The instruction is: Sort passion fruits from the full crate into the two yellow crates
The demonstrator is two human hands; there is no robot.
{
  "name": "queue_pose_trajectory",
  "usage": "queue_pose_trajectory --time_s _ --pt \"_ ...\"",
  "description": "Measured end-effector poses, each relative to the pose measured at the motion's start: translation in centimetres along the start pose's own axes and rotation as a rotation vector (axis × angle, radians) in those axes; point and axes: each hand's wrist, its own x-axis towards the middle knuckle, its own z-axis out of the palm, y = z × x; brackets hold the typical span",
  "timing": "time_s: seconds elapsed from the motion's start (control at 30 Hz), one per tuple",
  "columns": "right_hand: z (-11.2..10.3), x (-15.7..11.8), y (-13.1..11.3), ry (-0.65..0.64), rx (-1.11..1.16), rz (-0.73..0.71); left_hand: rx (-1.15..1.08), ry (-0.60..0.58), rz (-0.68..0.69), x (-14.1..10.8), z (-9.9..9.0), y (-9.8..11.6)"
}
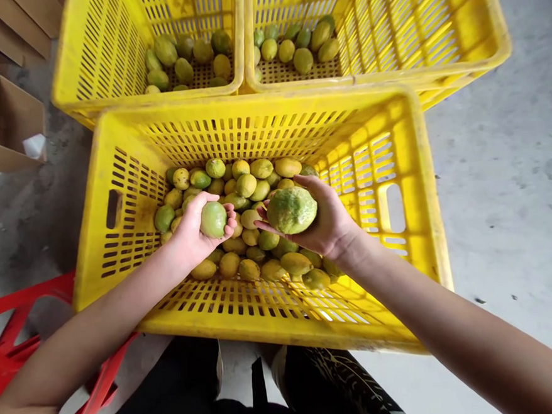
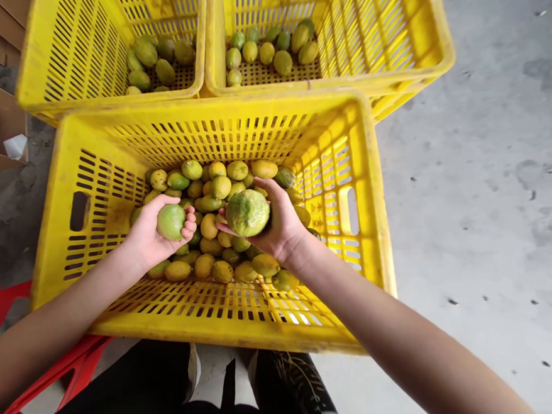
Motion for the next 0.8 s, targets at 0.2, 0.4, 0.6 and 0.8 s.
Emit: queue_pose_trajectory --time_s 0.2,0.4,0.6,0.8 --pt "-0.7 0.2 -0.1 -0.085 -0.019 0.086 0.043 -0.074 -0.027 -0.6 0.0 -0.1" --pt "-1.1 0.4 0.1 -0.145 0.025 0.094 0.121 -0.066 0.070 -0.9 -0.1 -0.1" --pt "0.1 -0.2 0.1 0.024 0.057 0.000 0.106 -0.039 0.092 0.2 -0.5 0.3" --pt "0.2 -0.3 -0.1 -0.091 -0.001 -0.048 0.072 0.004 0.106 0.9 -0.1 0.3"
